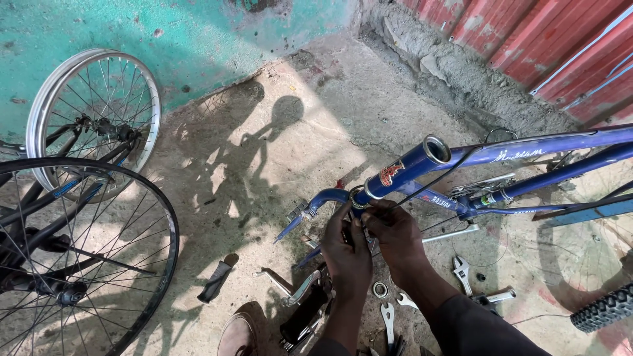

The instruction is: The person cleans a bicycle headset bearing cup using a dark cloth and then wipes the inside of the bicycle frame's head tube. The person handles the bearing cup and the bicycle frame while various tools and parts are scattered on the ground.

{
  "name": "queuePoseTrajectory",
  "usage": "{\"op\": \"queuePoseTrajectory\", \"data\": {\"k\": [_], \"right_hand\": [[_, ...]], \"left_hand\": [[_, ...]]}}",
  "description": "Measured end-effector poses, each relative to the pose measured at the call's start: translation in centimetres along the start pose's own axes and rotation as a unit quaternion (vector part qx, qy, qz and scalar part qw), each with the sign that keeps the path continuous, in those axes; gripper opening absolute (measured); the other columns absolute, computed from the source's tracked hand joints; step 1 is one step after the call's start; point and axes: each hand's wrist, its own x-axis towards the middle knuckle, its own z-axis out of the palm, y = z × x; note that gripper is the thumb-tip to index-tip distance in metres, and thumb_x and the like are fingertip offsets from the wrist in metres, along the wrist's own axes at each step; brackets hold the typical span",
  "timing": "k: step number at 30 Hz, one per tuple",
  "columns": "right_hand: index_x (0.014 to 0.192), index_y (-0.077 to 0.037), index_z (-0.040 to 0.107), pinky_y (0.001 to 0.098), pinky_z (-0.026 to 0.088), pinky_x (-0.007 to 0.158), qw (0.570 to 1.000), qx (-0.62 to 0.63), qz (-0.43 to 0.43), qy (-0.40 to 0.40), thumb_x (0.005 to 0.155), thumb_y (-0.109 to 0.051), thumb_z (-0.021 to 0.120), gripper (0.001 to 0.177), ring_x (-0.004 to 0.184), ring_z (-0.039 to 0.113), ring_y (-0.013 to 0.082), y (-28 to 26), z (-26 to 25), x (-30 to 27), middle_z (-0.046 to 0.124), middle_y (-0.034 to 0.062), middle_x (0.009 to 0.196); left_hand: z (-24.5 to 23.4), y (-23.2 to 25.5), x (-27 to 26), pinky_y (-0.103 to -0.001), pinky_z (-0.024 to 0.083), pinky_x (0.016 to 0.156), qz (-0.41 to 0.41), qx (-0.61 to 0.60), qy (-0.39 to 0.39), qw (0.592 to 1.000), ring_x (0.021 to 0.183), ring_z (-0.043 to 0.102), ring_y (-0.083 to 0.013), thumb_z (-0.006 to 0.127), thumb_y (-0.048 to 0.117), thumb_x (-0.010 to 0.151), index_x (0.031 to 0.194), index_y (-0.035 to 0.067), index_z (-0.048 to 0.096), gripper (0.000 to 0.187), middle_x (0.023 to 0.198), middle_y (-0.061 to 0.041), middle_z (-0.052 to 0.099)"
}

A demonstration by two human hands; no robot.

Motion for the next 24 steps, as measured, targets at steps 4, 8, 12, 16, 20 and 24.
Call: {"op": "queuePoseTrajectory", "data": {"k": [4, 8, 12, 16, 20, 24], "right_hand": [[0.115, -0.002, 0.071, 0.0296, 0.053, 0.080, 1.000, -0.001, -0.010, 0.004, 0.087, 0.007, 0.073, 0.030, 0.089, 0.067, 0.0175, 0.4, -0.2, 0.7, 0.077, 0.0114, 0.100], [0.107, -0.005, 0.072, 0.0297, 0.052, 0.081, 0.999, -0.021, -0.043, -0.006, 0.083, 0.009, 0.074, 0.028, 0.091, 0.067, 0.0154, 1.3, -0.6, 1.4, 0.076, 0.0064, 0.098], [0.111, -0.004, 0.072, 0.0378, 0.044, 0.079, 0.992, -0.116, -0.039, 0.003, 0.082, -0.002, 0.085, 0.032, 0.088, 0.059, 0.0160, -1.4, 2.1, 0.1, 0.073, 0.0108, 0.098], [0.111, -0.004, 0.072, 0.0371, 0.044, 0.079, 0.992, -0.118, -0.041, 0.008, 0.078, -0.002, 0.088, 0.037, 0.087, 0.059, 0.0163, -0.2, 1.3, 0.8, 0.072, 0.0121, 0.097], [0.105, -0.005, 0.071, 0.0366, 0.044, 0.082, 0.990, -0.118, -0.061, 0.037, 0.079, 0.000, 0.086, 0.030, 0.086, 0.060, 0.0146, 1.2, 0.8, 1.8, 0.073, 0.0084, 0.092], [0.102, -0.006, 0.071, 0.0366, 0.047, 0.085, 0.990, -0.110, -0.065, 0.054, 0.079, -0.003, 0.088, 0.029, 0.088, 0.062, 0.0139, -0.1, 1.9, 0.9, 0.075, 0.0069, 0.092]], "left_hand": [[-0.1, -0.1, 0.5, -0.033, 0.050, 0.057, -0.048, 0.013, 0.022, 0.999, 0.068, 0.064, -0.0157, 0.058, 0.013, 0.098, 0.125, 0.009, 0.070, 0.030, 0.080, -0.007, 0.072], [-0.4, -1.4, 0.9, -0.038, 0.057, 0.089, -0.023, 0.024, 0.021, 0.999, 0.108, 0.071, -0.0260, 0.058, 0.016, 0.097, 0.122, 0.008, 0.072, 0.029, 0.115, -0.011, 0.076], [-1.2, -1.1, 2.4, -0.041, 0.057, 0.057, -0.014, -0.025, -0.008, 1.000, 0.073, 0.069, -0.0311, 0.058, 0.004, 0.101, 0.120, 0.011, 0.072, 0.025, 0.087, -0.015, 0.062], [-1.0, -1.5, 2.7, -0.038, 0.060, 0.062, -0.022, -0.032, -0.008, 0.999, 0.076, 0.070, -0.0289, 0.059, 0.004, 0.100, 0.116, 0.012, 0.075, 0.024, 0.090, -0.013, 0.063], [-1.1, -1.0, 2.8, -0.041, 0.060, 0.066, -0.034, -0.071, -0.015, 0.997, 0.081, 0.070, -0.0277, 0.058, 0.003, 0.101, 0.116, 0.011, 0.075, 0.025, 0.092, -0.012, 0.061], [-1.0, -0.1, 2.9, -0.041, 0.054, 0.068, -0.042, -0.094, -0.024, 0.994, 0.088, 0.064, -0.0226, 0.056, 0.003, 0.102, 0.118, 0.010, 0.075, 0.026, 0.093, -0.012, 0.058]]}}
